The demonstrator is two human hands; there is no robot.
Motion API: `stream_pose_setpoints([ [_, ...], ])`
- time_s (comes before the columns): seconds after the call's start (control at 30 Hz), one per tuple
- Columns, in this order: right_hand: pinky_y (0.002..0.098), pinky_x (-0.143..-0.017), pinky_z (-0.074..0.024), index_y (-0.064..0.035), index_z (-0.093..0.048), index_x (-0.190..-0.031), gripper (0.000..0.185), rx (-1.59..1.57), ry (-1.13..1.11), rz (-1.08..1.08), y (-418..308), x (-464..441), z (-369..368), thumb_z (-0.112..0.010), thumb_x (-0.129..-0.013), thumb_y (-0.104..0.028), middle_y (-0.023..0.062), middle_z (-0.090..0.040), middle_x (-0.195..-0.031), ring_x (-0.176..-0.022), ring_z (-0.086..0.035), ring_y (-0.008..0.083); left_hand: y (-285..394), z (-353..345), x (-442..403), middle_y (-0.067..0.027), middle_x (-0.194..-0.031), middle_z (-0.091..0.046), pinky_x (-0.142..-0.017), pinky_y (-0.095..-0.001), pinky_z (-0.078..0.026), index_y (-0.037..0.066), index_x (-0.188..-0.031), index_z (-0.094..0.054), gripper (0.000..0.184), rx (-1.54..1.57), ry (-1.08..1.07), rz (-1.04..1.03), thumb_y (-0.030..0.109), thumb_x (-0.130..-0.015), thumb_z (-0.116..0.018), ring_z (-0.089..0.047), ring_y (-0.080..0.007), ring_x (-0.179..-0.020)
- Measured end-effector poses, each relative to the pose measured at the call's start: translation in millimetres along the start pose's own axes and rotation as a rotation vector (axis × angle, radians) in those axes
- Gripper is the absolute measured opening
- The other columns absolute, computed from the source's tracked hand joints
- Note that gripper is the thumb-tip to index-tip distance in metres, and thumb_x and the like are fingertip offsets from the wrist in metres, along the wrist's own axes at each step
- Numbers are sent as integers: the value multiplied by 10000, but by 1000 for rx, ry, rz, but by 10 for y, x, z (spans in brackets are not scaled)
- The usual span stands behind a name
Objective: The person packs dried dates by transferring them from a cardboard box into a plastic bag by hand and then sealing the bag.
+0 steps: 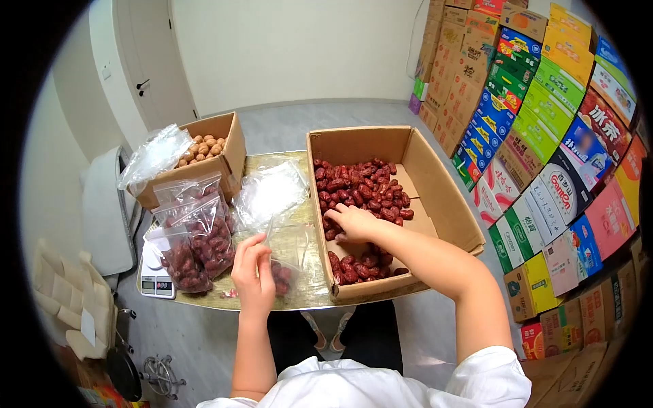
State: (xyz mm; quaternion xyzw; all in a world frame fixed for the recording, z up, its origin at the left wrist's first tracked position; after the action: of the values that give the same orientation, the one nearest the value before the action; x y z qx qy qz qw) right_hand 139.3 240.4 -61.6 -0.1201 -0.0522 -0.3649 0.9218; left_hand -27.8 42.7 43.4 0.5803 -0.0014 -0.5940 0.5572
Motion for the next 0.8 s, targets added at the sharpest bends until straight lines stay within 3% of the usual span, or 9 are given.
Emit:
stream_pose_setpoints([
  [0.17, 473, -970, -483, -156, -479, -1354, 645, 24, 21, -12, -30, 21, 14, -760, -805, -344, 171, -489, -1277, -1175, -533, 375, 44, -4, 28, -181, -1107, -651, -766, -347, -522, -19, -914, -598, 123, -6, -32, -54, -105, -835, -559, -652, -313, -916],
  [0.27, 467, -1000, -471, -194, -539, -1327, 588, 18, -60, -29, -49, 48, 0, -770, -799, -312, 176, -459, -1353, -1226, -510, 364, 67, -20, 31, -181, -1107, -650, -766, -351, -522, -18, -910, -598, 127, 11, -50, -60, -108, -828, -560, -653, -314, -913],
  [0.37, 458, -1003, -471, -201, -593, -1285, 523, 175, -84, 2, -75, 61, -51, -769, -802, -300, 178, -461, -1347, -1241, -503, 350, 73, -25, 10, -179, -1082, -645, -760, -361, -519, -16, -908, -597, 127, 17, -40, -44, -106, -826, -559, -647, -317, -893],
  [0.47, 451, -976, -493, -203, -626, -1254, 444, 135, -40, 2, -4, 20, -49, -730, -825, -251, 183, -485, -1319, -1197, -544, 351, 32, -45, -41, -180, -1038, -634, -756, -368, -511, -14, -907, -596, 110, -5, -34, -26, -89, -836, -557, -634, -329, -882],
  [0.53, 455, -919, -525, -175, -627, -1274, 482, 86, 25, -30, 109, -42, -51, -696, -797, -173, 187, -526, -1248, -1067, -620, 369, 14, -37, -56, -181, -1016, -626, -753, -369, -506, -14, -906, -596, 96, -31, -34, -32, -77, -844, -557, -627, -336, -879],
  [0.57, 451, -893, -539, -158, -667, -1211, 432, 71, 78, -25, 152, -65, -56, -672, -781, -108, 192, -553, -1224, -1008, -651, 375, 12, -39, -60, -185, -1009, -620, -756, -370, -503, -14, -908, -595, 85, -49, -41, -37, -63, -852, -555, -622, -343, -887],
  [0.73, 448, -885, -542, -108, -715, -1050, 272, 51, 102, -36, 233, -89, -47, -645, -789, -72, 194, -589, -1174, -1025, -651, 367, -31, -34, -14, -194, -1008, -614, -768, -379, -499, -14, -910, -591, 61, -73, -68, 5, -35, -865, -556, -616, -351, -905],
  [0.8, 442, -891, -540, -85, -719, -1000, 212, 39, 114, -42, 230, -67, 30, -622, -812, -63, 197, -598, -1173, -1043, -650, 367, -66, -32, 1, -146, -1040, -607, -643, -279, -474, -13, -903, -582, 74, -47, -82, 40, -60, -885, -529, -593, -211, -812],
])
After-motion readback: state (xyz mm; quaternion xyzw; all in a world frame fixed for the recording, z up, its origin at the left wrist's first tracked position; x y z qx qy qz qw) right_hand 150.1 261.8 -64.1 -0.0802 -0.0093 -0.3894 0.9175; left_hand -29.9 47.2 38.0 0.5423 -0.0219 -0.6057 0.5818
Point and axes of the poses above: each hand's wrist, its own x-axis away from the middle knuckle, its own z-axis out of the back of the hand, y = z × x, the point moved 8 cm from there along -x, towards the middle knuckle
